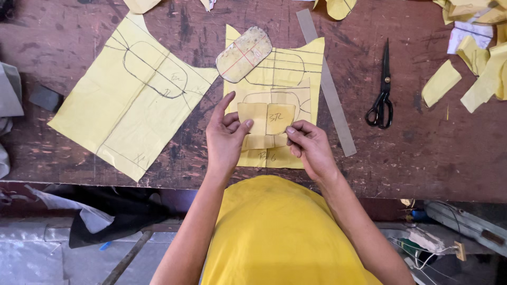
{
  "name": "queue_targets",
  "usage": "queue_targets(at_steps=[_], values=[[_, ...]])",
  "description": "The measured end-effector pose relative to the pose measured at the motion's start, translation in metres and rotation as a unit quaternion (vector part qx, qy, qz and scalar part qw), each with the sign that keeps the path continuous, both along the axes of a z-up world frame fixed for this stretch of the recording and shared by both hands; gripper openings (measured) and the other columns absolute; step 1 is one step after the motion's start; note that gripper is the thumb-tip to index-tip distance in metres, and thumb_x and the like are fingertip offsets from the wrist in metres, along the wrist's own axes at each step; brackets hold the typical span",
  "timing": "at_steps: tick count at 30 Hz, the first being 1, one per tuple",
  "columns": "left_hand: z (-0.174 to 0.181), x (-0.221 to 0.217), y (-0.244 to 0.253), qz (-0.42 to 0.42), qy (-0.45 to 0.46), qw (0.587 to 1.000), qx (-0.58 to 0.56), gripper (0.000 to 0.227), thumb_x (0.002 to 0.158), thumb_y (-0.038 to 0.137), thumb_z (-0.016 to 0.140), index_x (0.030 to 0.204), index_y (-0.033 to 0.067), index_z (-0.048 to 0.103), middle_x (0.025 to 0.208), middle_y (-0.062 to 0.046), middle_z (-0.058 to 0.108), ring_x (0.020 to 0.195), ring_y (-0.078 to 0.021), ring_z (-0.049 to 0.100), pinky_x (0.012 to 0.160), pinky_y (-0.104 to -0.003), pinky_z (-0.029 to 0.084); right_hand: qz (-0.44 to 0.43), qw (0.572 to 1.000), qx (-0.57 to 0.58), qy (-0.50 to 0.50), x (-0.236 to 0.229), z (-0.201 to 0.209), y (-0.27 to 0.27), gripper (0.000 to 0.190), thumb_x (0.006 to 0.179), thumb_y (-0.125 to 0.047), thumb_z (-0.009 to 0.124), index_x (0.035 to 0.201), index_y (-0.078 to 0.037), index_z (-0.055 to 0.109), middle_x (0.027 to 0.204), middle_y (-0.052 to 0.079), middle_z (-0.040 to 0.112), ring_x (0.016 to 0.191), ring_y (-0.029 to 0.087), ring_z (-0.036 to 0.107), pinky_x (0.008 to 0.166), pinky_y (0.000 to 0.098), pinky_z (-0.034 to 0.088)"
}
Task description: The person arranges yellow paper pattern pieces on a wooden workbench, aligning them with a ruler and a smaller template. They move pieces around, place a ruler across them, and adjust the position of the template on top of a larger pattern piece.
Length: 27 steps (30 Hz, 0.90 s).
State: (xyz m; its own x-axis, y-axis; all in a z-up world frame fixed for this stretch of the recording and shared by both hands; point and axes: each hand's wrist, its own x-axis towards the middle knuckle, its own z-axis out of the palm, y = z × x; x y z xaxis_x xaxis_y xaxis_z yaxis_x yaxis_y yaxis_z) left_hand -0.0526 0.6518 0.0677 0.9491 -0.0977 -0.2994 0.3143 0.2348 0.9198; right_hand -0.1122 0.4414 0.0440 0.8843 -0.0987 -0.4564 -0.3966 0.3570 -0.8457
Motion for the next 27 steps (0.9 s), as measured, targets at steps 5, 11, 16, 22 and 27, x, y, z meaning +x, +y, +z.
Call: queue_targets(at_steps=[5, 11, 16, 22, 27], values=[[-0.002, 0.001, 0.003, 0.013, 0.023, 0.999, -0.031, 0.070, 0.091, -0.006, 0.068, 0.155, 0.0037, 0.040, 0.100, -0.013, 0.074, 0.086, -0.0108, 0.071, 0.075, -0.024, 0.059, -0.004, 1.000, 0.002, 0.008, 0.002, 0.000, 0.000, 0.007, 0.100, -0.006, 0.065, 0.099, 0.000, 0.067, 0.076, 0.005, 0.063, 0.056, 0.005, 0.051, 0.050, 0.0191, 0.041], [-0.007, 0.001, 0.005, 0.028, 0.027, 0.999, -0.033, 0.067, 0.091, -0.004, 0.070, 0.153, 0.0029, 0.043, 0.097, -0.011, 0.071, 0.084, -0.0101, 0.070, 0.070, -0.025, 0.060, 0.006, 1.000, -0.011, 0.003, 0.003, -0.004, 0.002, 0.008, 0.101, -0.006, 0.065, 0.099, 0.001, 0.067, 0.077, 0.004, 0.062, 0.059, 0.005, 0.051, 0.052, 0.0189, 0.040], [-0.014, 0.010, 0.004, 0.029, 0.052, 0.998, -0.008, 0.062, 0.090, -0.003, 0.070, 0.148, 0.0026, 0.047, 0.095, -0.010, 0.070, 0.080, -0.0100, 0.070, 0.066, -0.026, 0.061, -0.010, 1.000, 0.003, 0.014, 0.005, -0.008, 0.006, 0.007, 0.099, -0.005, 0.064, 0.099, 0.002, 0.067, 0.076, 0.004, 0.062, 0.058, 0.005, 0.050, 0.051, 0.0196, 0.038], [-0.038, 0.039, -0.002, 0.018, 0.049, 0.999, -0.013, 0.057, 0.092, -0.001, 0.069, 0.146, 0.0009, 0.049, 0.096, -0.009, 0.069, 0.081, -0.0111, 0.071, 0.067, -0.026, 0.062, -0.023, 0.998, -0.049, 0.037, 0.009, -0.036, -0.008, 0.012, 0.098, -0.006, 0.064, 0.102, 0.003, 0.070, 0.076, 0.001, 0.061, 0.059, 0.005, 0.049, 0.051, 0.0208, 0.038], [-0.055, 0.110, -0.011, 0.034, 0.041, 0.998, 0.017, 0.056, 0.091, 0.000, 0.069, 0.144, 0.0008, 0.050, 0.097, -0.010, 0.072, 0.080, -0.0113, 0.073, 0.063, -0.027, 0.063, -0.076, 0.981, -0.158, 0.079, 0.009, -0.066, -0.025, 0.012, 0.094, -0.007, 0.069, 0.098, 0.004, 0.071, 0.074, 0.002, 0.060, 0.055, 0.008, 0.048, 0.048, 0.0241, 0.036]])
